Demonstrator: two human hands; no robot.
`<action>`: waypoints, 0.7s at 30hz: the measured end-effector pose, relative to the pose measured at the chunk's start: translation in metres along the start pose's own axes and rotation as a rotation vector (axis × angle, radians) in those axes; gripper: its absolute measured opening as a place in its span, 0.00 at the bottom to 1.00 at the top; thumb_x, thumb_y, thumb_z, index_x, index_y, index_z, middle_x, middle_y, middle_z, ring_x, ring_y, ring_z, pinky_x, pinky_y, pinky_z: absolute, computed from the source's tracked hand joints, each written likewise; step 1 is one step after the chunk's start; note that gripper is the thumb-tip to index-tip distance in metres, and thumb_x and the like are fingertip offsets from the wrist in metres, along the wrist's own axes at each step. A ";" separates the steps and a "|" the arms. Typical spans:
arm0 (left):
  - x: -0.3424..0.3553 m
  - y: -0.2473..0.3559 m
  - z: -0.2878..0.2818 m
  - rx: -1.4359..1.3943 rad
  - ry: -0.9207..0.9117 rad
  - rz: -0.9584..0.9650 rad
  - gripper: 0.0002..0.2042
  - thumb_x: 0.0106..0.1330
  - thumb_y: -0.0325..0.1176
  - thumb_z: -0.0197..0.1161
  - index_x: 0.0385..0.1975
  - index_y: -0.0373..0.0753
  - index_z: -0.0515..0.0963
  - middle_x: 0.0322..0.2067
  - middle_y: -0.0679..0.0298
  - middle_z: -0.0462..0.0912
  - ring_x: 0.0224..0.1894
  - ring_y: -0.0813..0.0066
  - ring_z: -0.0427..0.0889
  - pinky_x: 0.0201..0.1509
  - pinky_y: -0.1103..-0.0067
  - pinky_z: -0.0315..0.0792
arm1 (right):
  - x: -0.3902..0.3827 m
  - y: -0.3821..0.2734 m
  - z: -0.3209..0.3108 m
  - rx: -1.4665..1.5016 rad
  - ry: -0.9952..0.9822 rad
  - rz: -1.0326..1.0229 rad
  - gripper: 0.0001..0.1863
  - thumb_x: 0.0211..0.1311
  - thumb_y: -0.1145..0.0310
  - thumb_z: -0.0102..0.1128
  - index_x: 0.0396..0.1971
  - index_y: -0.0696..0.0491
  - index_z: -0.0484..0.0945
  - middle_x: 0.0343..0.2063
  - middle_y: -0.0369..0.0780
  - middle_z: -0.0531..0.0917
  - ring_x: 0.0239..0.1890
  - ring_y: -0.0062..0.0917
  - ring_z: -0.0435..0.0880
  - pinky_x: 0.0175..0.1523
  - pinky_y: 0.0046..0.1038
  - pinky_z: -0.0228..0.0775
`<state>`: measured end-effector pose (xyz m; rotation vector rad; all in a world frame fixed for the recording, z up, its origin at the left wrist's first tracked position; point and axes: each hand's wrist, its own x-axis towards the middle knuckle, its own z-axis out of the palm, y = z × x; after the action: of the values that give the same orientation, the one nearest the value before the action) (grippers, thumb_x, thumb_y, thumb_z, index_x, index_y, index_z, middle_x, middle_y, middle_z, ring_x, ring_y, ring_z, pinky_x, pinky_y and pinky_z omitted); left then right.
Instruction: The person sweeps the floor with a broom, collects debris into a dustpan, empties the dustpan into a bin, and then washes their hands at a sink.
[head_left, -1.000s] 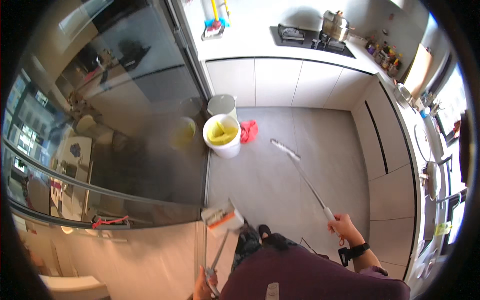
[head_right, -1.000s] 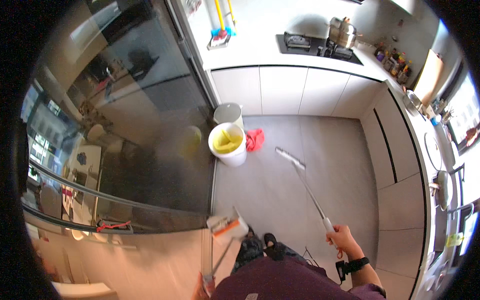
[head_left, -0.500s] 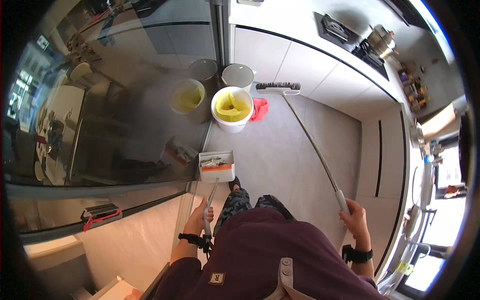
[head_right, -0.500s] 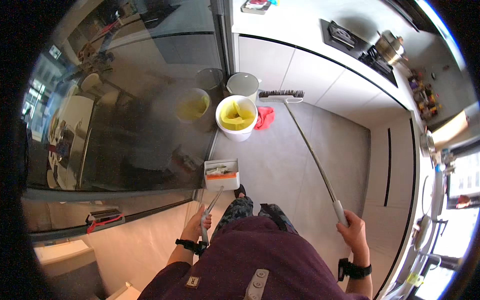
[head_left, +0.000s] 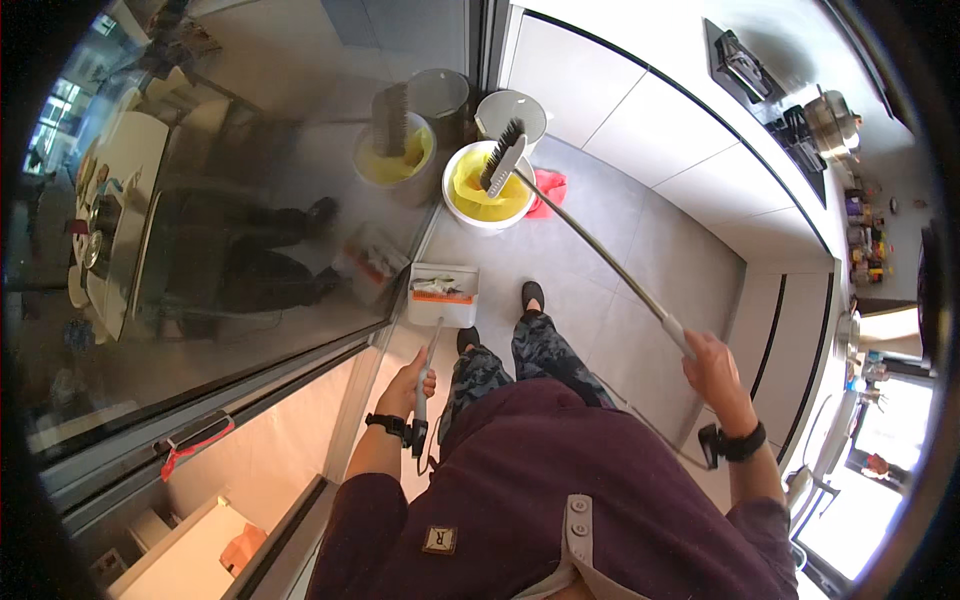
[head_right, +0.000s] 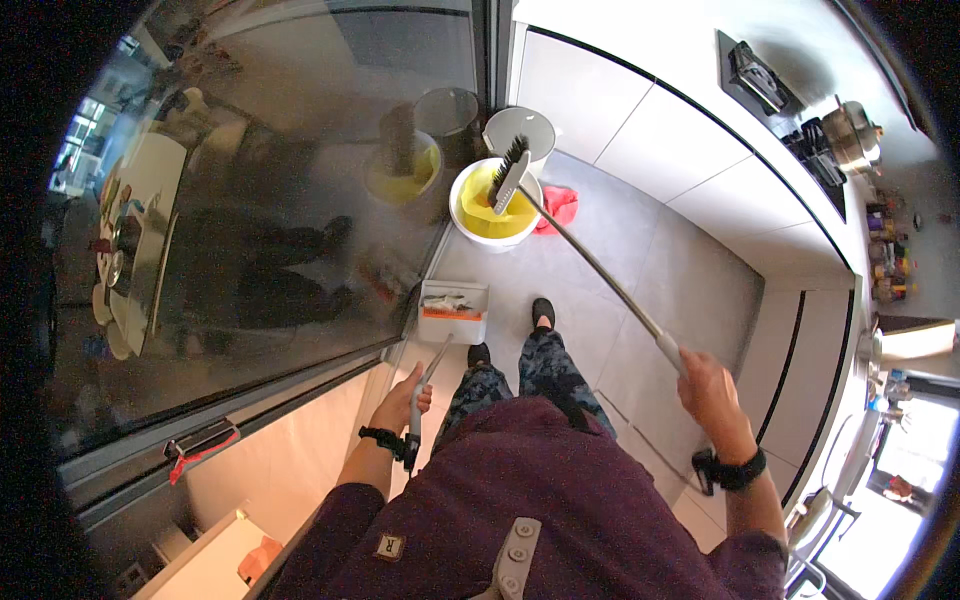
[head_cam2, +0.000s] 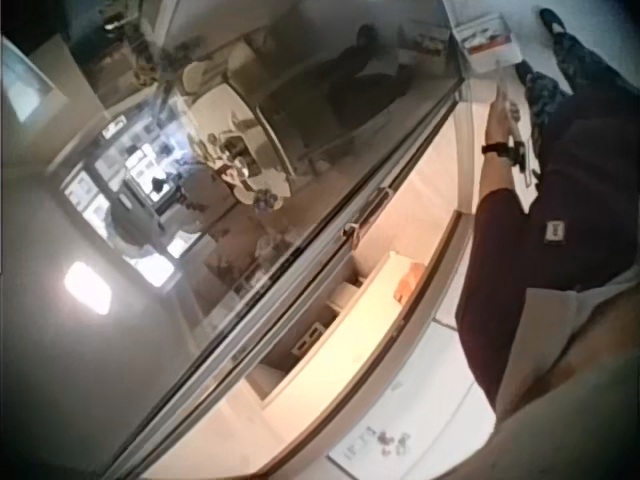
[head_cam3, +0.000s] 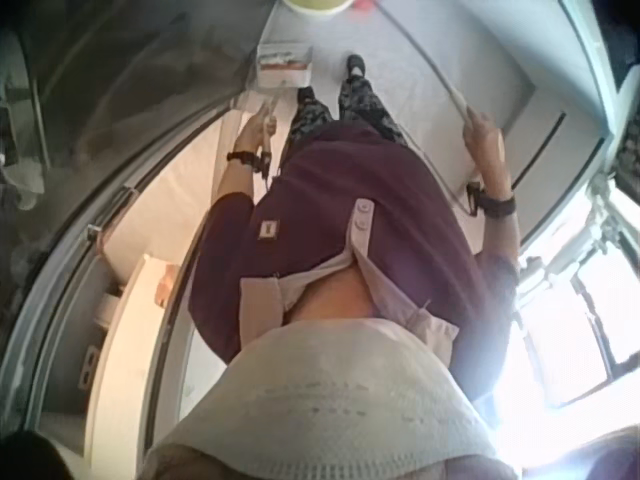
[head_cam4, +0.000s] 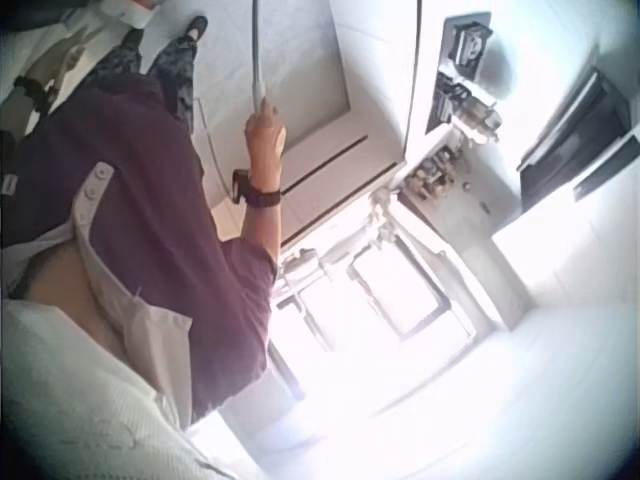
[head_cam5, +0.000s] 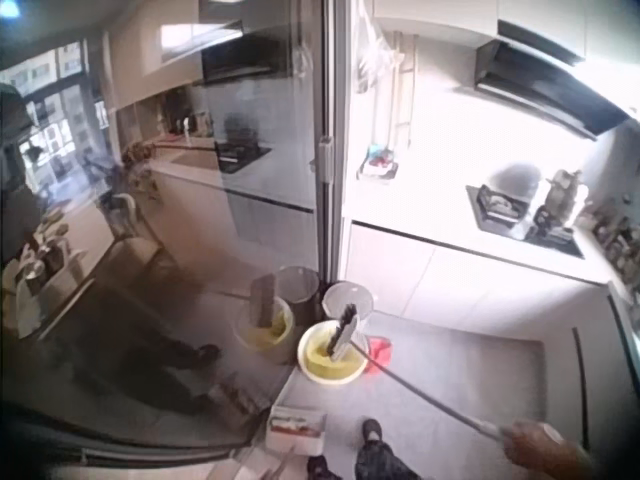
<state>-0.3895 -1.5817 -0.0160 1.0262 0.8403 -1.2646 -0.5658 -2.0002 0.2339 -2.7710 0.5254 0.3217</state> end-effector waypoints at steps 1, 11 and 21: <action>0.004 -0.002 0.000 -0.025 0.002 -0.006 0.21 0.54 0.54 0.56 0.28 0.42 0.59 0.15 0.68 0.64 0.12 0.83 0.61 0.12 0.89 0.58 | 0.016 0.004 0.000 -0.093 -0.046 -0.002 0.17 0.44 0.76 0.54 0.39 0.58 0.68 0.28 0.49 0.74 0.28 0.44 0.75 0.31 0.37 0.69; 0.035 -0.023 0.015 -0.301 -0.115 -0.052 0.33 0.53 0.65 0.45 0.30 0.32 0.65 0.19 0.63 0.70 0.18 0.76 0.70 0.21 0.84 0.68 | 0.120 0.047 -0.018 -0.361 -0.127 -0.203 0.14 0.51 0.78 0.47 0.40 0.55 0.67 0.27 0.46 0.73 0.27 0.41 0.75 0.30 0.36 0.69; 0.083 -0.023 0.041 -0.552 -0.038 -0.039 0.24 0.63 0.49 0.44 0.36 0.26 0.67 0.31 0.54 0.75 0.30 0.68 0.75 0.35 0.81 0.73 | 0.098 0.060 -0.052 -0.407 -0.242 -0.248 0.17 0.49 0.78 0.49 0.42 0.56 0.69 0.26 0.44 0.73 0.26 0.37 0.75 0.30 0.33 0.69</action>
<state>-0.4023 -1.6491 -0.0824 0.5431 1.1036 -0.9958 -0.4915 -2.1016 0.2405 -3.0732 0.0568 0.7654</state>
